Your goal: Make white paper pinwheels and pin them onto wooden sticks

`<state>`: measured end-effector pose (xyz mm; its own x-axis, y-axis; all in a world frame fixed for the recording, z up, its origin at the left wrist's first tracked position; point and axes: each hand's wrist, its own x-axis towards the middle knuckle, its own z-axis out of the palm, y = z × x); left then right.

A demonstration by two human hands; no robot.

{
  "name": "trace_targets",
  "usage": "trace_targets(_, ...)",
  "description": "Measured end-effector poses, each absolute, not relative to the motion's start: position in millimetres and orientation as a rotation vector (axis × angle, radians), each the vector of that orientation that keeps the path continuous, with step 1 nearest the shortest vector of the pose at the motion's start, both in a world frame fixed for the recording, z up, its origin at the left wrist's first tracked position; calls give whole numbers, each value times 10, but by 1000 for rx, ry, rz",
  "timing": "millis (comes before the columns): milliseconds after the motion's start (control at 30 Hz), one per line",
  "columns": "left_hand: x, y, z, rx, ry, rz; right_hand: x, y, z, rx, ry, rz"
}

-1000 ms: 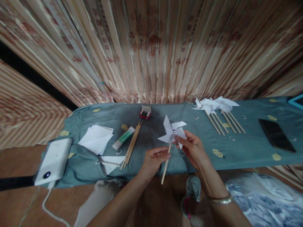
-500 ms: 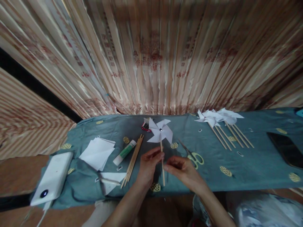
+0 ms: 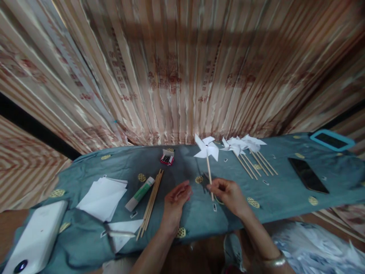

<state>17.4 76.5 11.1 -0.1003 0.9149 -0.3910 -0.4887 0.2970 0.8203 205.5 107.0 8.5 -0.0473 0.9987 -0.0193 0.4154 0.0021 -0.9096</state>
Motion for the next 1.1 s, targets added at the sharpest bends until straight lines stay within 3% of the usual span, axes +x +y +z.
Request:
trace_targets(167,181,732,45,568,1142,1234,2655,1558,236,-2263,-2010,208)
trace_targets(533,158,621,24,621,1082,1227,3064,1955,-20,-2600,-2037,97)
trace_targets(767,194,490,65,663,1066,1204,2997,1742,36,-2462,-2104,-79)
trace_targets(1100,18,180,184,788,1070,1079,1637,708,-345,-1376,-2209,18)
